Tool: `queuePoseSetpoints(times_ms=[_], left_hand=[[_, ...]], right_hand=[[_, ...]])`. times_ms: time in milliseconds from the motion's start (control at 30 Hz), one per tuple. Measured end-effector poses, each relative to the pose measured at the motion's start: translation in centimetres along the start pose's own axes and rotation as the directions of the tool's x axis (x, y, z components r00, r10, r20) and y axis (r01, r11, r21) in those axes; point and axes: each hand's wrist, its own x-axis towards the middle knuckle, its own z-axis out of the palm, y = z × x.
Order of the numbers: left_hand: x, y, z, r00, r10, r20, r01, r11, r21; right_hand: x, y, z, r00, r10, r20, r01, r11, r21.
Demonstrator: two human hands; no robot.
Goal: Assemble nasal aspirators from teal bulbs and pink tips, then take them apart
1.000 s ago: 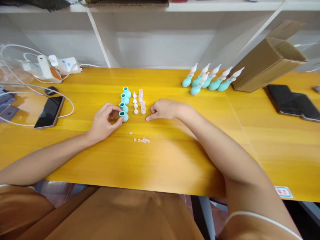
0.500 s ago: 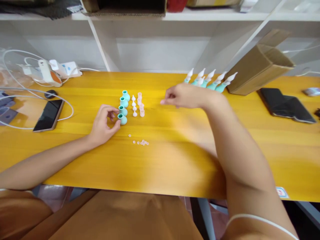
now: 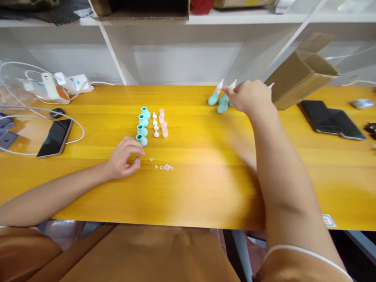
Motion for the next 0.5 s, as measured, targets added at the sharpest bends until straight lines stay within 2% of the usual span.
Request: queuePoseSetpoints(times_ms=[167,333,433,500], left_hand=[[0.1,0.0,0.1,1.0,-0.004,0.024,0.004,1.0,-0.01],[0.2,0.0,0.1,0.999,0.011,0.035,-0.011,1.0,-0.01],[0.3,0.0,0.1,1.0,0.013,0.028,-0.012,1.0,-0.019],[0.2,-0.1,0.2,1.0,0.011,0.027,-0.01,0.999,-0.035]], right_hand=[[0.0,-0.5,0.8,0.998,0.051,-0.044,-0.053,0.998,-0.045],[0.1,-0.5,1.3,1.0,0.017,-0.005,-0.018,0.996,-0.092],[-0.3,-0.4,0.1,1.0,0.013,0.011,-0.012,0.994,-0.111],[-1.1,-0.5,-1.5,0.994,-0.113,0.007,0.113,0.989,-0.095]])
